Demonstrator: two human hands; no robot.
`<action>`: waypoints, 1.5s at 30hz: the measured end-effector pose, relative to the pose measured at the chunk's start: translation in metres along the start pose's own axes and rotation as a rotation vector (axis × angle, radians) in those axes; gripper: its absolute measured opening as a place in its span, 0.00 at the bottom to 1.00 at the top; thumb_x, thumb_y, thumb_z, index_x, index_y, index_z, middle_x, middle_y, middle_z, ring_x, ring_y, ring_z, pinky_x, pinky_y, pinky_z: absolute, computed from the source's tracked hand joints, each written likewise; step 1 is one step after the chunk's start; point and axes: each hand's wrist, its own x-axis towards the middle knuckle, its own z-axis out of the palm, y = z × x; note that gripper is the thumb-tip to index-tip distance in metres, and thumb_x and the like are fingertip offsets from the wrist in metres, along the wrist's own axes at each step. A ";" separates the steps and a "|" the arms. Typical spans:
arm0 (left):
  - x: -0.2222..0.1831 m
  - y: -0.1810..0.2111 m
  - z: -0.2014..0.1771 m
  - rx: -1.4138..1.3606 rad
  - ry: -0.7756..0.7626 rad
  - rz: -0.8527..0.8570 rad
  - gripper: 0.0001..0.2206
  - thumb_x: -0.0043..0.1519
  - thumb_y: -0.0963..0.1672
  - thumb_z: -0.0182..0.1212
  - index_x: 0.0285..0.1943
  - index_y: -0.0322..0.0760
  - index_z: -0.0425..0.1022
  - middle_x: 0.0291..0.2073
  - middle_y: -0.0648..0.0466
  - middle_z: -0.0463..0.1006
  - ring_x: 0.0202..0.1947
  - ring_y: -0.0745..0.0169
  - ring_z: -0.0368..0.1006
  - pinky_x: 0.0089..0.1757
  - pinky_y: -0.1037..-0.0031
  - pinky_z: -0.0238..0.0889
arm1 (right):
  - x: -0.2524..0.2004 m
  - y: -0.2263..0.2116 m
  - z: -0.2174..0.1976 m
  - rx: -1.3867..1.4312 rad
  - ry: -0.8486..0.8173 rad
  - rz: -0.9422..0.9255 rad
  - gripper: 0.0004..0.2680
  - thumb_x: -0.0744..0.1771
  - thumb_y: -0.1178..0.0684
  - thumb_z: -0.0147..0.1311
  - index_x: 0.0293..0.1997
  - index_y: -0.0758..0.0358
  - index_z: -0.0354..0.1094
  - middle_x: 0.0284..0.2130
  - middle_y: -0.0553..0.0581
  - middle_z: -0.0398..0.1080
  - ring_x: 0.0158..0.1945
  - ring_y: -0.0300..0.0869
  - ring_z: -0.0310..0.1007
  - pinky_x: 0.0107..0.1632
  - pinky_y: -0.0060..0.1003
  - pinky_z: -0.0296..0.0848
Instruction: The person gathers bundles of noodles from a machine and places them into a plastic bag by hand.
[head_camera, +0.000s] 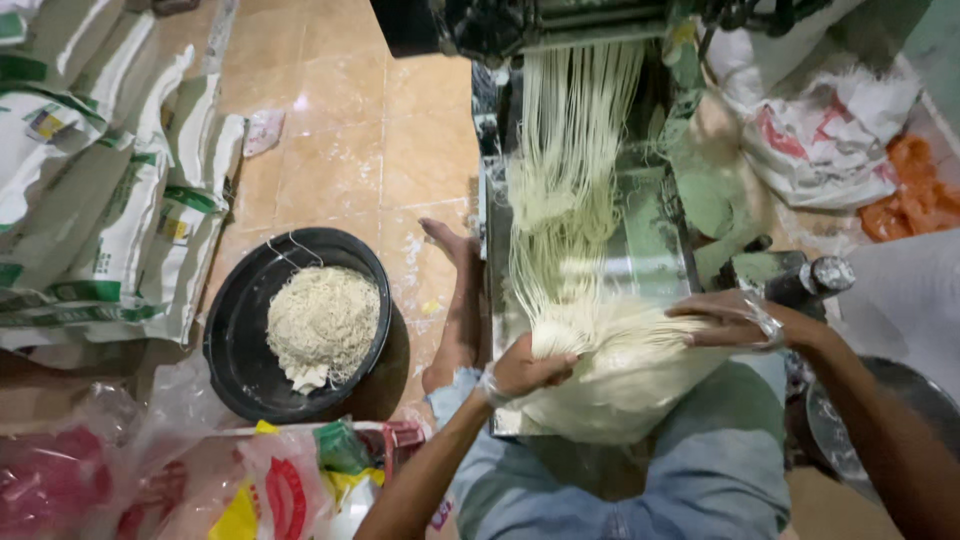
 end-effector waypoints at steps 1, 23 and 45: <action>0.001 -0.007 -0.006 0.082 -0.007 -0.076 0.13 0.57 0.46 0.53 0.20 0.36 0.65 0.12 0.56 0.65 0.14 0.71 0.59 0.21 0.81 0.53 | 0.001 0.007 0.004 0.098 0.001 -0.164 0.21 0.59 0.36 0.44 0.56 0.44 0.55 0.55 0.51 0.58 0.54 0.44 0.63 0.53 0.42 0.62; -0.020 -0.018 -0.071 0.485 -0.080 -0.219 0.24 0.45 0.56 0.56 0.37 0.37 0.64 0.29 0.56 0.69 0.30 0.63 0.64 0.36 0.76 0.61 | -0.034 -0.007 0.043 1.321 -0.153 -0.694 0.23 0.64 0.46 0.48 0.58 0.73 0.46 0.20 0.51 0.62 0.25 0.40 0.68 0.36 0.40 0.67; 0.006 0.019 -0.026 0.347 -0.458 0.094 0.23 0.57 0.47 0.54 0.58 0.33 0.57 0.47 0.42 0.68 0.40 0.52 0.69 0.40 0.62 0.62 | 0.047 -0.114 -0.044 1.924 0.153 -0.711 0.37 0.46 0.30 0.52 0.52 0.70 0.56 0.43 0.64 0.67 0.36 0.46 0.72 0.41 0.31 0.73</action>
